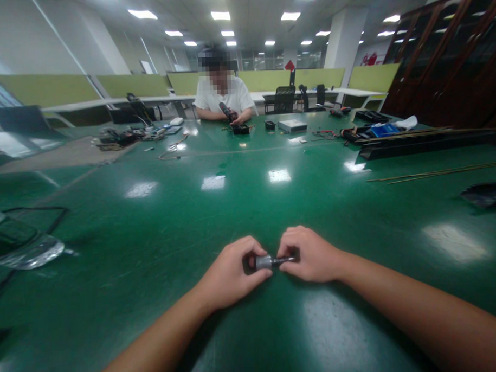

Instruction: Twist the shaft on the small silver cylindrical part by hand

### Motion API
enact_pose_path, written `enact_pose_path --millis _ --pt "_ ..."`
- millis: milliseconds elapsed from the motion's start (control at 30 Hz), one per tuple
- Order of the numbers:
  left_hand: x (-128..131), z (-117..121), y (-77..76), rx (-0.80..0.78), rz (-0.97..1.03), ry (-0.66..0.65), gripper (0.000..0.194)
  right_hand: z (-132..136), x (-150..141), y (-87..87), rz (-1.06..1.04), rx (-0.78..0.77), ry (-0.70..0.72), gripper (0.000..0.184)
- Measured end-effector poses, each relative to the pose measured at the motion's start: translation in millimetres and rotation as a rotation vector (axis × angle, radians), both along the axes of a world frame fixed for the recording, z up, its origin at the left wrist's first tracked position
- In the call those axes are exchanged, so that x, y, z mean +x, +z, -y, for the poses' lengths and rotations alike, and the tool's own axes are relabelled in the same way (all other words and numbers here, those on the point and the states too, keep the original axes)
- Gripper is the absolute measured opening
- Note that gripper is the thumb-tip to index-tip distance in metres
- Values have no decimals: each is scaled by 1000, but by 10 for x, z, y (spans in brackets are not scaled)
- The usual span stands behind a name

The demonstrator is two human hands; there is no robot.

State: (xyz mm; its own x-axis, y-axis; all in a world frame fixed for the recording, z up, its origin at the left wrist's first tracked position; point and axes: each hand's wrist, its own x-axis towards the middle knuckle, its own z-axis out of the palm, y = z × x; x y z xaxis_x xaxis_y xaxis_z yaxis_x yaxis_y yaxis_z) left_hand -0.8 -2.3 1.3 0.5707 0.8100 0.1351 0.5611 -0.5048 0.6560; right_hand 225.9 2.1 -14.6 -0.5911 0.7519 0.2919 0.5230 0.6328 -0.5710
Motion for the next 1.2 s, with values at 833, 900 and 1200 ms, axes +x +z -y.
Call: enact_pose_path --millis 833,900,1200 --pt "-5 -3 -20 -13 -5 3 16 -99 170 82 66 -82 26 11" --pt "-6 0 -18 -15 -2 1 16 -106 184 90 74 -94 31 10" --pt "-14 8 -10 -32 4 0 16 -192 318 112 96 -234 56 10"
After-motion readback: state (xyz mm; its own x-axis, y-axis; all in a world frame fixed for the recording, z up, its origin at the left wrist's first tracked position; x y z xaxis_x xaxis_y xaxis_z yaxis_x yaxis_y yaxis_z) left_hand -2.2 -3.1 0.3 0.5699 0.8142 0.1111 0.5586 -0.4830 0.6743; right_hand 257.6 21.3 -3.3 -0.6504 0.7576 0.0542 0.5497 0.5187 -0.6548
